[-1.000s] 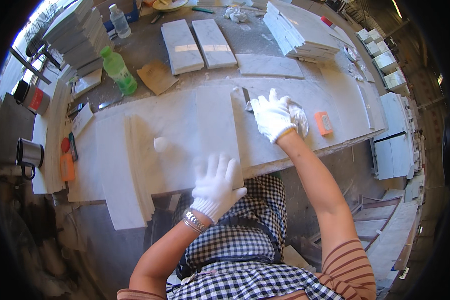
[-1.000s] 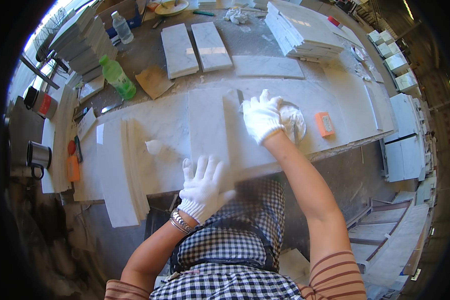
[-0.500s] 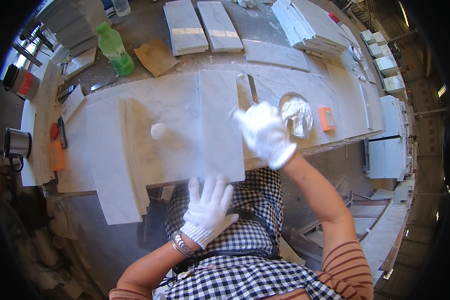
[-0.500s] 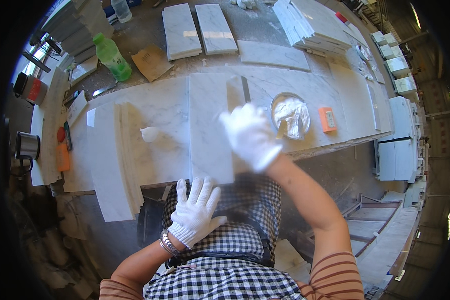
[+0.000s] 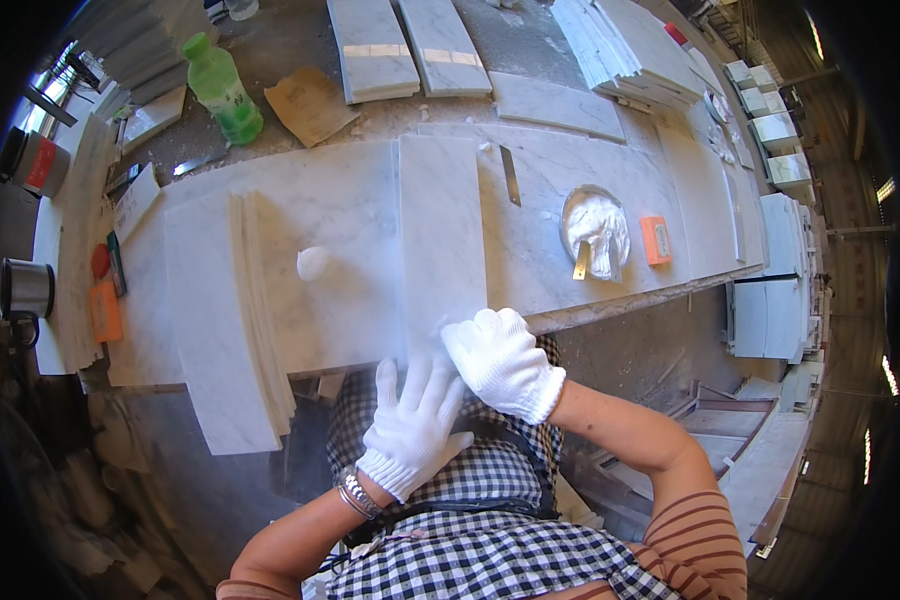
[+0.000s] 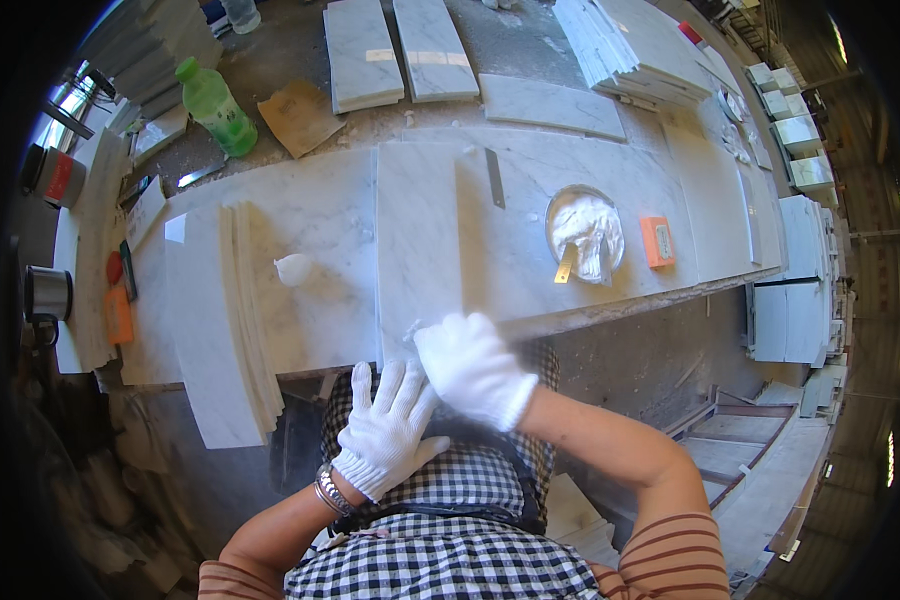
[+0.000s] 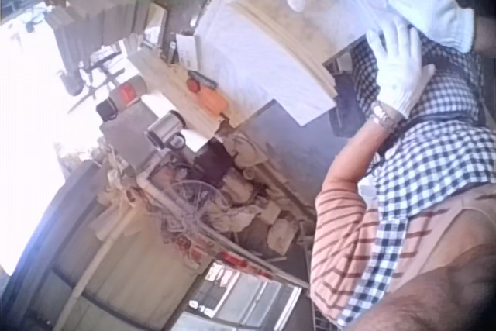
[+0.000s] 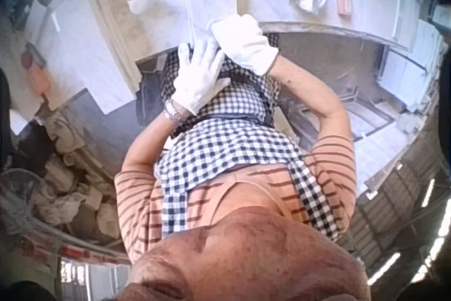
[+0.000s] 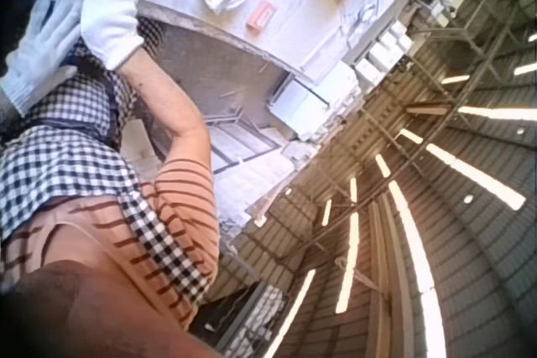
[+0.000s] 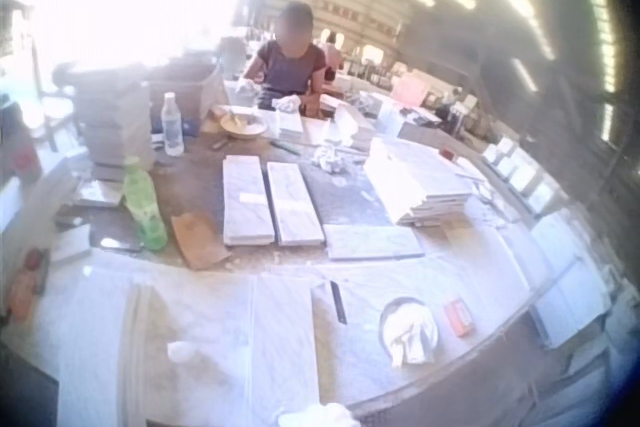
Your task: The person applies a white paste to the edges of rectangular tiles using a small metal spatula. They repeatedly dip the spatula into a small metal bowl, spread the paste along tile edges, and occasionally wipe the surface with a gloved hand.
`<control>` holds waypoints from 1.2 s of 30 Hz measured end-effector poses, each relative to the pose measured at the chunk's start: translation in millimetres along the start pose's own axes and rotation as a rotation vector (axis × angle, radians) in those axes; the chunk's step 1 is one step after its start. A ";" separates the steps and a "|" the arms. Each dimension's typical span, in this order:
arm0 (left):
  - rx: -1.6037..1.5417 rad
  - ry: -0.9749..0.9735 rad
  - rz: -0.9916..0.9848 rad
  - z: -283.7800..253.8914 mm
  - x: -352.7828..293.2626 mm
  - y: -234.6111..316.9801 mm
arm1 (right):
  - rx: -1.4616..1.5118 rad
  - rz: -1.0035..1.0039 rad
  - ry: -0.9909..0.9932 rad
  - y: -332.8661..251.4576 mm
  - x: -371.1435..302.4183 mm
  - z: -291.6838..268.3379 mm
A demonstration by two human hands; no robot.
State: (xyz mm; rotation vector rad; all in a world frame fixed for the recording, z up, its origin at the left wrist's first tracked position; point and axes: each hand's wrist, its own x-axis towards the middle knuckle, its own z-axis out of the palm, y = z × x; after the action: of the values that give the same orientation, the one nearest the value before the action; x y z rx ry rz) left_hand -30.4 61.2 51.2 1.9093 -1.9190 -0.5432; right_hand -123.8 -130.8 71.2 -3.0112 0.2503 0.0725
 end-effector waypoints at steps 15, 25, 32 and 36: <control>0.031 0.005 0.021 2.3 -2.0 -0.2 | -0.132 0.154 0.255 14.0 11.2 -1.5; 0.061 -0.027 0.041 -1.7 -0.4 -0.6 | -0.128 0.128 0.249 17.7 21.2 -3.0; 0.029 -0.013 0.029 0.5 -0.7 -0.6 | -0.134 0.189 0.287 22.4 17.9 9.6; 0.063 -0.010 0.048 -1.6 0.0 -1.7 | -0.042 0.007 0.082 3.9 12.7 7.4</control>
State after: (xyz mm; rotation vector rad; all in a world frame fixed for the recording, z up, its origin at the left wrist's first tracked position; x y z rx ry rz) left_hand -28.2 61.2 51.7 1.8964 -2.0052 -0.4843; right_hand -112.3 -135.8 62.7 -3.0593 0.2706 -0.0463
